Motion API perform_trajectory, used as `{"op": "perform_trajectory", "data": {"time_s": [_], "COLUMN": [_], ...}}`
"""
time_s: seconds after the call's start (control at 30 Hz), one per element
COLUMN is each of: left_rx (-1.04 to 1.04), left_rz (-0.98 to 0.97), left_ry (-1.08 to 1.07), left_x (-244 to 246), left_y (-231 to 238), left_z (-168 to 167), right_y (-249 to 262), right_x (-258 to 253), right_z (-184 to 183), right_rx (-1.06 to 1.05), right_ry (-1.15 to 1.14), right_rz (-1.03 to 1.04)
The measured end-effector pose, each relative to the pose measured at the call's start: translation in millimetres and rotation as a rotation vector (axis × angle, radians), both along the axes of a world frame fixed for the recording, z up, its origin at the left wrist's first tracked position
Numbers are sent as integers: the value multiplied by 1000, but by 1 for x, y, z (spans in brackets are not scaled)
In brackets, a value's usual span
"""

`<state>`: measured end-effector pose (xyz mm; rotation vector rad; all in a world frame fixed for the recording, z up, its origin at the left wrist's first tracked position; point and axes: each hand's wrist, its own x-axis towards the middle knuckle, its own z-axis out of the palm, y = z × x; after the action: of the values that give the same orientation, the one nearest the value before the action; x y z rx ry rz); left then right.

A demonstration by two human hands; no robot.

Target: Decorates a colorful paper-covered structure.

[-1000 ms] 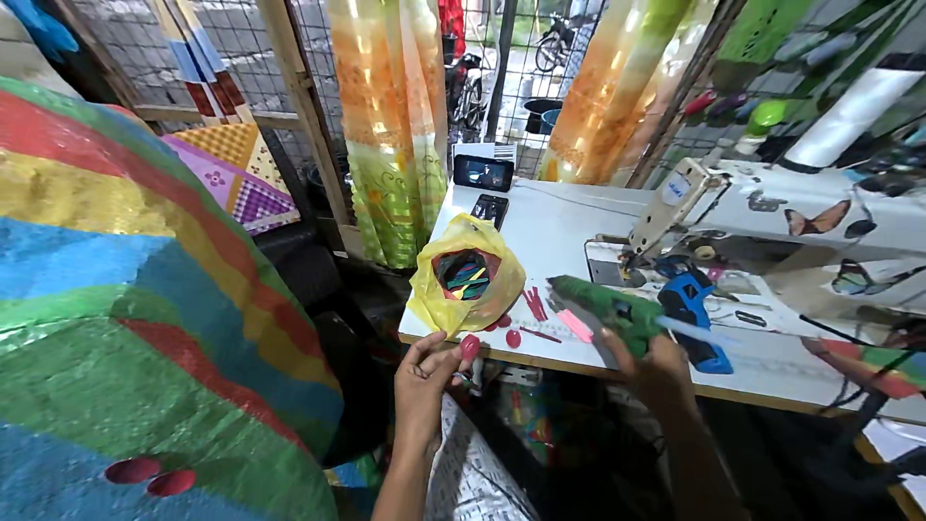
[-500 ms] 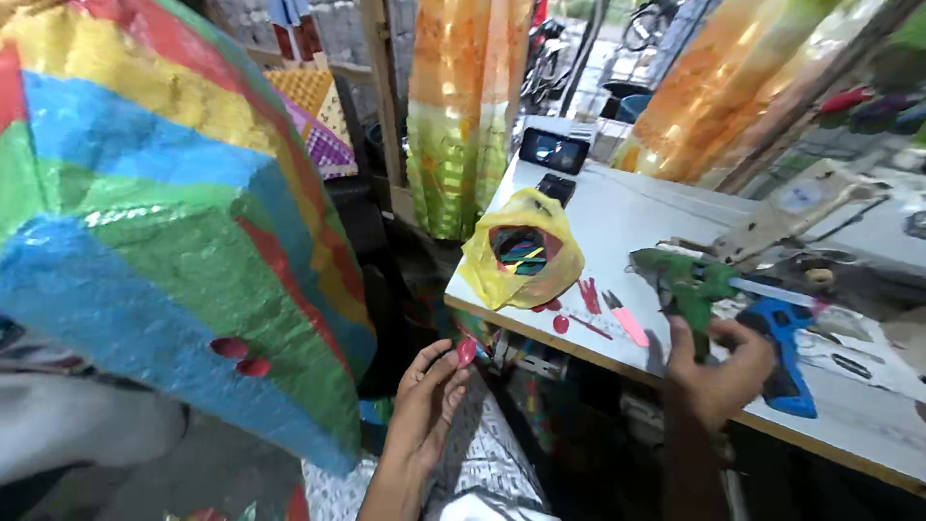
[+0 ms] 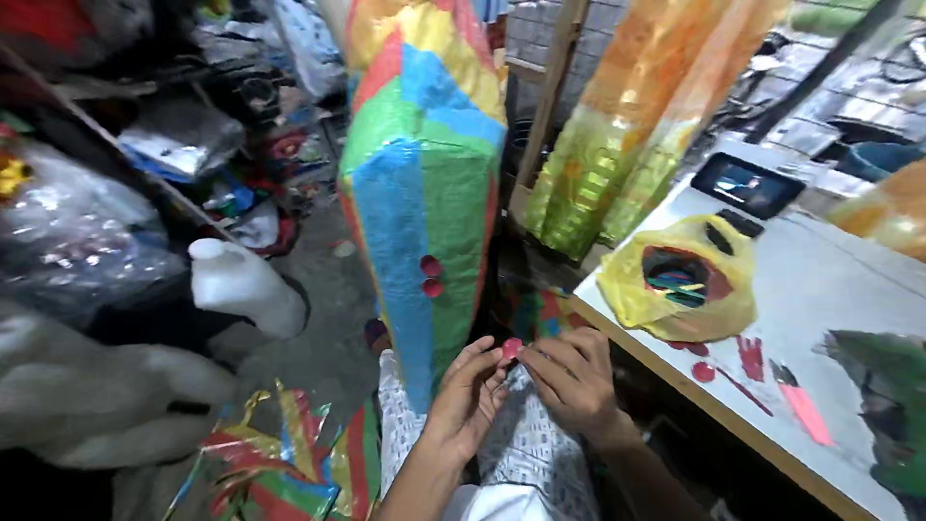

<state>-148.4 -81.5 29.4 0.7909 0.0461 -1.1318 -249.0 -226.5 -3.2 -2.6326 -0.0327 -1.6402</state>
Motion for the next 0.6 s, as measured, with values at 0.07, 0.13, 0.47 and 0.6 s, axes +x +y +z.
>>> {"op": "perform_trajectory", "data": {"time_s": [0.07,0.13,0.47,0.6], "left_rx": [-11,8,281,250], "left_rz": [31,99,618,373], "left_ry": [7,-83,-1105,-1114], "left_x": [6,10,92,113], "left_y": [10,20,43,39], "left_z": [2,6,-24,-19], "right_y": [9,18,56,61], "right_x": [13,26,82,97], "right_z": [2,4,15,23], "right_rx": [-3,43,1312,1319], "right_ry": [-8,-25,143,183], "right_rz": [23,55,161,122]}}
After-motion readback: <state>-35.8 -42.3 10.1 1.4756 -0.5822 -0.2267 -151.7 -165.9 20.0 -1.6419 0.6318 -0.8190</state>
